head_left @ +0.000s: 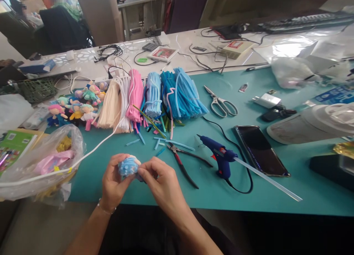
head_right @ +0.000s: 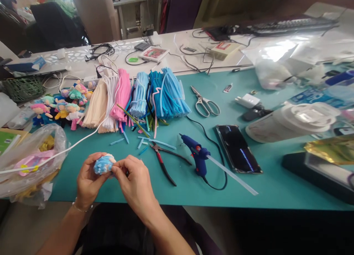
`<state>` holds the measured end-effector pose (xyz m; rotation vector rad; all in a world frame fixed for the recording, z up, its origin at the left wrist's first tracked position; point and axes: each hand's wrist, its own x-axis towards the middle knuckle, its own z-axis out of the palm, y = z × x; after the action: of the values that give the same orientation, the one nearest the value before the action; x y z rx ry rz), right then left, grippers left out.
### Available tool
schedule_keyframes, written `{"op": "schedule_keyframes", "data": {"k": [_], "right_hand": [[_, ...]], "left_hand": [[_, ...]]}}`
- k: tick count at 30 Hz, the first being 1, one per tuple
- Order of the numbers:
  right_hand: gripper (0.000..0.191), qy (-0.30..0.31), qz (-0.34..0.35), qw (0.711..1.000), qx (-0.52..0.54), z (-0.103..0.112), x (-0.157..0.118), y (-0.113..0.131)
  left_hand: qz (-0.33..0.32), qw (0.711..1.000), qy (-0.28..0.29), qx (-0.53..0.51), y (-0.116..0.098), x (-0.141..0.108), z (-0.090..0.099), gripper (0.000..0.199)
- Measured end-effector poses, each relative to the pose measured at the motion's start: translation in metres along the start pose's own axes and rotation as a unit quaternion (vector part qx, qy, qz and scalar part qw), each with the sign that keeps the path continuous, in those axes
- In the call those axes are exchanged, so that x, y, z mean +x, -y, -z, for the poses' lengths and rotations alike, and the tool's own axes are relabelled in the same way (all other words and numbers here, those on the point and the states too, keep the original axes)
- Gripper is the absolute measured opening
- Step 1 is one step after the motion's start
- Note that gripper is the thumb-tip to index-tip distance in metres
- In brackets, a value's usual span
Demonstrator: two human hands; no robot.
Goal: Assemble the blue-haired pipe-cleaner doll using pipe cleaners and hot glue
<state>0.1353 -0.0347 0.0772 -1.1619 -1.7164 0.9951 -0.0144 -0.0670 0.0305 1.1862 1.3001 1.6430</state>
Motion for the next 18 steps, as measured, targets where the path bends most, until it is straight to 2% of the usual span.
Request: {"op": "schedule_keyframes", "data": {"k": [4,11,15,18], "right_hand": [[0.023,-0.013,-0.006,1.0,0.004,-0.001,0.001,0.001],[0.026,-0.052,0.0,0.998,-0.024,-0.007,0.001,0.002],[0.023,-0.046,-0.012,0.999,-0.018,-0.005,0.001,-0.001],[0.018,-0.038,0.024,0.999,-0.003,0.004,0.002,-0.002]], "left_hand": [[-0.031,0.999,0.009,0.01,0.001,-0.001,0.0,0.042],[-0.025,1.0,-0.003,0.007,0.0,-0.001,-0.004,0.038],[0.037,0.999,-0.018,-0.029,-0.003,-0.001,-0.006,0.042],[0.102,0.993,-0.022,-0.051,-0.01,0.0,-0.006,0.047]]}}
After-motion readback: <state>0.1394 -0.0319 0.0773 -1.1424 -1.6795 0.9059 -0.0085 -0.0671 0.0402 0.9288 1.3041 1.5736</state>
